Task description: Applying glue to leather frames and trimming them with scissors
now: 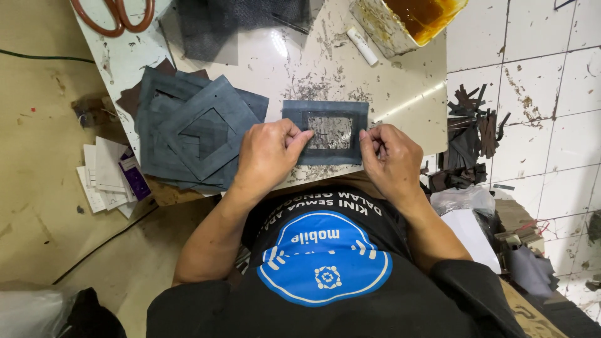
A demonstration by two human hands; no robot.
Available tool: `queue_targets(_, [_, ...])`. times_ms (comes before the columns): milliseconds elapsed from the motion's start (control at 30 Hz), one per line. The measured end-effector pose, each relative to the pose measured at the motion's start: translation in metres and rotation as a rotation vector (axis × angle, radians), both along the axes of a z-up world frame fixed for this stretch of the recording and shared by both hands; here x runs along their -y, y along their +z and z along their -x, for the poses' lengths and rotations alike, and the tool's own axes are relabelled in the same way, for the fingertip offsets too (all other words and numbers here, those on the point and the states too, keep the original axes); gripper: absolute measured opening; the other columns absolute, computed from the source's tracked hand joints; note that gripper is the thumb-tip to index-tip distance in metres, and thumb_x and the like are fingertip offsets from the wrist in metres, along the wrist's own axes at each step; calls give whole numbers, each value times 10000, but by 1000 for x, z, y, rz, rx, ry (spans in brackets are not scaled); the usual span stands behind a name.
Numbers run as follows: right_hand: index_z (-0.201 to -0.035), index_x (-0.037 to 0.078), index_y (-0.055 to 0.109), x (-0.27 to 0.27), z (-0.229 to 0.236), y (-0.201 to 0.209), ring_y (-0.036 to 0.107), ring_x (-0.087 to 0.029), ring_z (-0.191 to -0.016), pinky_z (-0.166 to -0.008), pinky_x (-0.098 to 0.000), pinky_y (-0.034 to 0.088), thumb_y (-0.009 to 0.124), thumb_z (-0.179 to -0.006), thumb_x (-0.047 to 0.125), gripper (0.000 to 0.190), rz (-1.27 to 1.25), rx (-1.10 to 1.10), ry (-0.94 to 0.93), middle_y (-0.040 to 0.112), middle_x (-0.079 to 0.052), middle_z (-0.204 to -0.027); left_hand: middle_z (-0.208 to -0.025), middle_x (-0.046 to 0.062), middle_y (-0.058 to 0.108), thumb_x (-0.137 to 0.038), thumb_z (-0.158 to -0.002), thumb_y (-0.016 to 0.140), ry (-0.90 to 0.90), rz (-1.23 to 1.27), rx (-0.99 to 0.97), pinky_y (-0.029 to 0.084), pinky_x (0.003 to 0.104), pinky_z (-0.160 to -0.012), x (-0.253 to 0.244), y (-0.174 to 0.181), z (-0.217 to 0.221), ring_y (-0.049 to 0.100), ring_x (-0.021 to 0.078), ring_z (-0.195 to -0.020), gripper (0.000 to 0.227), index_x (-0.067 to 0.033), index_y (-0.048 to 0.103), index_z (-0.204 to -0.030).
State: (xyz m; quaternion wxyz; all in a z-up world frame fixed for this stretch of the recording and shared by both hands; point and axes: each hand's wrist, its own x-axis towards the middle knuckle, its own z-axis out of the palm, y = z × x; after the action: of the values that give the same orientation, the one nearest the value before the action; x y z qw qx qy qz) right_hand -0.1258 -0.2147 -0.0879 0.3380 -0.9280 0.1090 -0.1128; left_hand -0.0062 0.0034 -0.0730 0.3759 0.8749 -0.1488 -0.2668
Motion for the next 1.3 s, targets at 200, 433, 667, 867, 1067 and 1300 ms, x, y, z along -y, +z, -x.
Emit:
queue_targets(200, [-814,76,674,0,-1,2,609,-247,-544,-514,-334,478,756,-988,135,201,56,16,33,588,-52,-604,-628,56,718,-348,-881,747,-21,-14,22,558,499,-635,-1,-4,0,724,376,-720,250,-128,731,-763])
queue_targets(433, [-818,95,671,2,1,-2,611,-242,-553,-526,-337,486,748,-1007,153,212,85,10,51,588,-40,-612,-626,76,717,-319,-872,745,-11,2,27,556,514,-642,-2,0,2,721,398,-736,246,-104,725,-753])
queue_targets(667, [-797,100,664,0,1,-3,622,-256,-565,-535,-338,485,756,-997,162,229,96,-11,27,595,-39,-612,-620,72,715,-328,-865,747,-4,-2,12,557,504,-635,-1,-1,0,719,394,-729,249,-111,726,-745])
queue_targets(867, [-798,118,654,-1,2,-8,632,-250,-577,-538,-331,493,758,-988,176,224,138,-1,22,590,-21,-608,-606,63,709,-328,-863,746,-8,-9,3,561,492,-639,0,-1,0,719,381,-713,253,-111,719,-736])
queue_targets(1067, [-882,103,627,-2,2,-7,639,-270,-581,-545,-356,500,751,-982,193,183,204,18,25,564,-26,-599,-604,59,705,-337,-864,749,-24,-33,25,562,483,-640,2,-2,1,720,371,-716,253,-123,719,-731])
queue_targets(1300, [-1278,191,741,-8,-1,6,584,-217,-623,-566,-314,488,614,-1013,104,307,414,36,140,517,-6,-727,-597,74,687,-330,-870,749,-27,-22,67,551,482,-611,1,-7,3,705,383,-674,262,-121,694,-722])
